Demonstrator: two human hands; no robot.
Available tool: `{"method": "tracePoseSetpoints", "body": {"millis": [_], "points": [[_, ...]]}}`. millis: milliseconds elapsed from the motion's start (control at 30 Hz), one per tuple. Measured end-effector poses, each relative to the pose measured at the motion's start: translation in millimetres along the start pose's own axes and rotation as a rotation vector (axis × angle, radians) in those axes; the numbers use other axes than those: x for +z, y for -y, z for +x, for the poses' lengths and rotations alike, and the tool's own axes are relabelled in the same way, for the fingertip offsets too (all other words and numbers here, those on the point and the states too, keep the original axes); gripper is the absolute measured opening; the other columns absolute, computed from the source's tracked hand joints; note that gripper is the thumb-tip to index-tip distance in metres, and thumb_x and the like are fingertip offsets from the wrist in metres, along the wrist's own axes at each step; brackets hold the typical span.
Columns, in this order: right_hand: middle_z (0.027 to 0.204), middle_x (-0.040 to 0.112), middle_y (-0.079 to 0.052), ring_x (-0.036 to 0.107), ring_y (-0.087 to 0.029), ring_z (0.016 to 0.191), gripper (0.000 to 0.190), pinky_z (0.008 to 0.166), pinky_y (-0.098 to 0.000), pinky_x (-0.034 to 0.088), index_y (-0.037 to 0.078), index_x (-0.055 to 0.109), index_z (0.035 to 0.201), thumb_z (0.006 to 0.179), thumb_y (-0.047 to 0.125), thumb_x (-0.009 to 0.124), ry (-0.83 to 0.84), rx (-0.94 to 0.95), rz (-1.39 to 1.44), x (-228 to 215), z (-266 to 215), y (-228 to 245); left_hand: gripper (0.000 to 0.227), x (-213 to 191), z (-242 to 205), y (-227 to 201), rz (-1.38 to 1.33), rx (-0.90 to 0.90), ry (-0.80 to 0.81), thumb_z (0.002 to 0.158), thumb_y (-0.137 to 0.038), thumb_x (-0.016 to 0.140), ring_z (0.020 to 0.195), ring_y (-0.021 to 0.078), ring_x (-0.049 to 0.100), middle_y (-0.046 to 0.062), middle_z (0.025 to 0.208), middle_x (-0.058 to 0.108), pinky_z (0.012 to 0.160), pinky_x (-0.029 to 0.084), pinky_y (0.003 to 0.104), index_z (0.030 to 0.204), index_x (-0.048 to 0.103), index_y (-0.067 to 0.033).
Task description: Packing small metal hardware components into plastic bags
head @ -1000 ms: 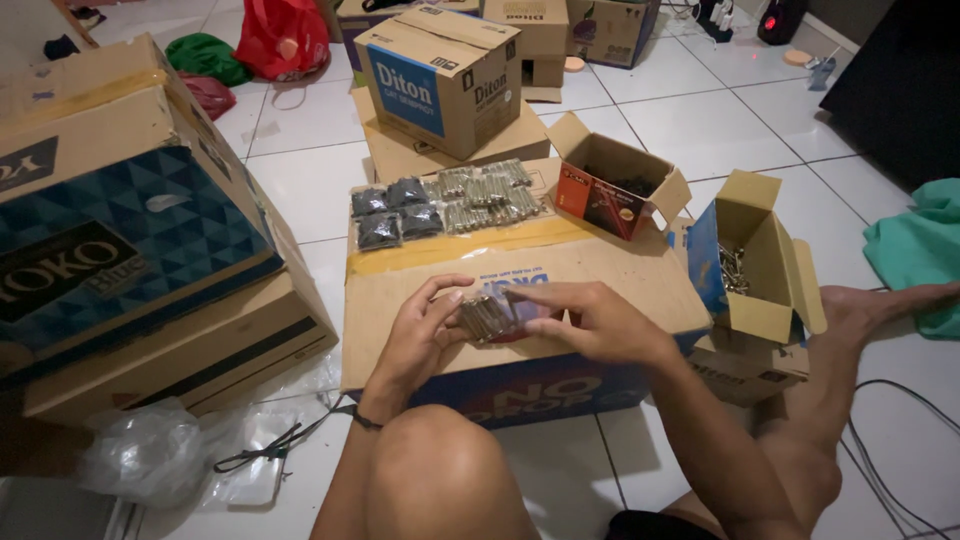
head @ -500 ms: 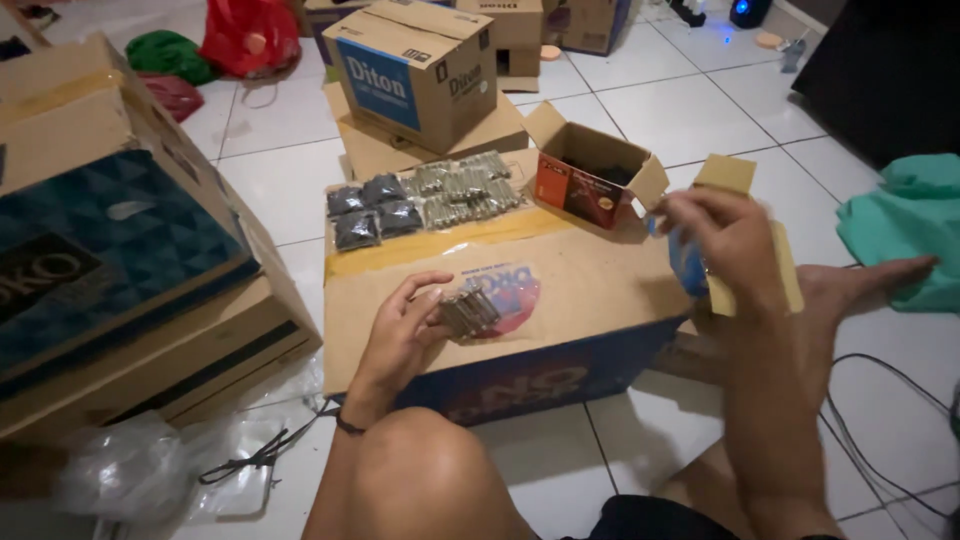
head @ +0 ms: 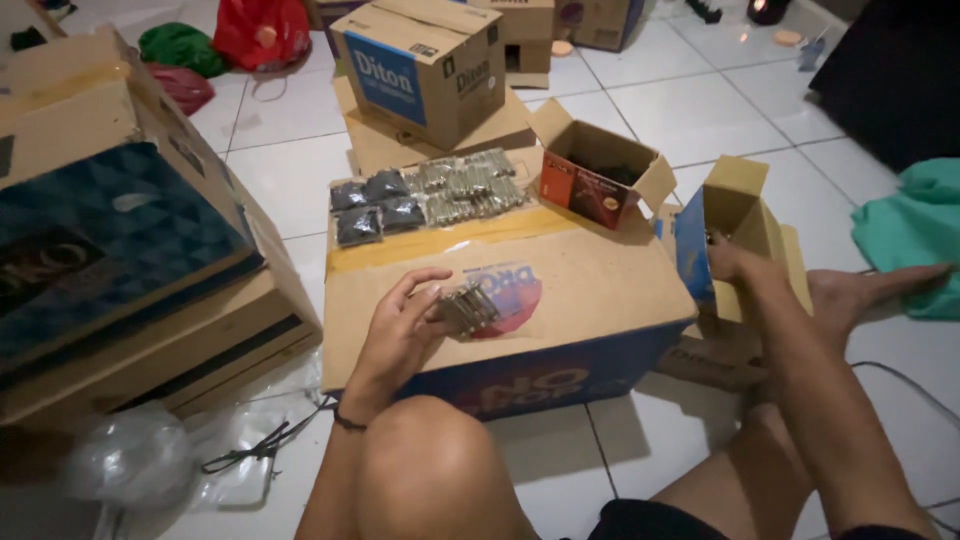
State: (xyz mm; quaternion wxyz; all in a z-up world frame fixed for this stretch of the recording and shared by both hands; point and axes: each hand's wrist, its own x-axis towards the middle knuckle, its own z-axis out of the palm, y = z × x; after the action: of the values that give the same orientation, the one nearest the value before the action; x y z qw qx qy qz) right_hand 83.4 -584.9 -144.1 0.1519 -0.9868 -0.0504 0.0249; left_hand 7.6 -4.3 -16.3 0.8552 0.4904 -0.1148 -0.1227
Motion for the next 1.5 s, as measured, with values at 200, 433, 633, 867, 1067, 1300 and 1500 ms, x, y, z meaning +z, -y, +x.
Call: {"method": "tracePoseSetpoints", "body": {"millis": [200,433,633,867,1067,1300,1500], "points": [[0.146,0.052,-0.034,0.055,-0.049,0.132,0.082,0.113,-0.0572,0.045,0.010,0.036,0.155,0.083,0.033,0.069,0.055,0.595,0.099,-37.3,-16.0,62.6,0.036,-15.6,4.9,13.7,0.035,0.008,-0.013,0.099,-0.013,0.061,0.069,0.0125,0.064,0.007,0.077,0.064,0.063,0.060,0.028,0.130,0.057,0.0035],[0.141,0.051,-0.017,0.065,-0.047,0.122,0.074,0.098,-0.0551,0.059,0.046,0.046,0.151,0.081,0.049,0.071,0.085,0.360,-0.257,20.6,25.3,-29.7,0.036,-12.0,2.9,5.6,0.052,0.008,0.023,0.100,-0.013,0.059,0.073,0.0183,0.072,0.008,0.078,0.066,0.068,0.064,0.035,0.132,0.056,0.0024],[0.141,0.050,-0.034,0.059,-0.058,0.123,0.055,0.104,-0.0603,0.054,0.011,0.065,0.142,0.089,0.024,0.066,0.074,0.342,-0.120,-41.0,-23.0,72.9,0.035,-12.6,2.3,4.7,0.061,-0.006,0.037,0.100,-0.015,0.057,0.086,0.0266,0.076,0.020,0.094,0.074,0.072,0.064,0.040,0.132,0.055,0.0011],[0.102,0.073,-0.027,0.069,-0.046,0.105,0.044,0.094,-0.0529,0.057,0.007,0.073,0.118,0.082,0.031,0.070,-0.223,0.274,-0.146,7.5,5.3,-2.7,0.036,-20.5,7.8,11.2,0.069,-0.016,0.026,0.100,-0.016,0.059,0.081,0.0215,0.074,0.017,0.092,0.073,0.068,0.062,0.034,0.132,0.055,0.0013],[0.106,0.077,-0.017,0.072,-0.041,0.106,0.053,0.089,-0.0523,0.058,0.020,0.068,0.126,0.079,0.042,0.078,-0.303,0.384,-0.086,-18.6,-11.3,14.8,0.036,-17.0,6.3,11.4,0.030,-0.008,0.028,0.100,-0.015,0.058,0.087,0.0266,0.075,0.024,0.100,0.075,0.069,0.062,0.036,0.132,0.056,0.0012],[0.122,0.075,-0.025,0.070,-0.046,0.114,0.052,0.092,-0.0571,0.057,0.018,0.064,0.145,0.094,0.032,0.066,-0.149,0.515,-0.116,-44.0,-19.7,46.7,0.036,-20.8,9.1,13.1,0.046,-0.011,0.056,0.100,-0.017,0.056,0.092,0.0302,0.076,0.026,0.108,0.075,0.074,0.063,0.041,0.133,0.054,-0.0005],[0.117,0.076,-0.024,0.070,-0.046,0.114,0.036,0.093,-0.0591,0.057,0.012,0.077,0.124,0.096,0.030,0.062,-0.097,0.438,-0.187,-48.6,-23.2,39.8,0.037,-13.9,5.1,5.7,0.047,-0.018,0.050,0.100,-0.017,0.057,0.090,0.0295,0.076,0.026,0.107,0.075,0.073,0.063,0.041,0.133,0.054,-0.0001]]}}
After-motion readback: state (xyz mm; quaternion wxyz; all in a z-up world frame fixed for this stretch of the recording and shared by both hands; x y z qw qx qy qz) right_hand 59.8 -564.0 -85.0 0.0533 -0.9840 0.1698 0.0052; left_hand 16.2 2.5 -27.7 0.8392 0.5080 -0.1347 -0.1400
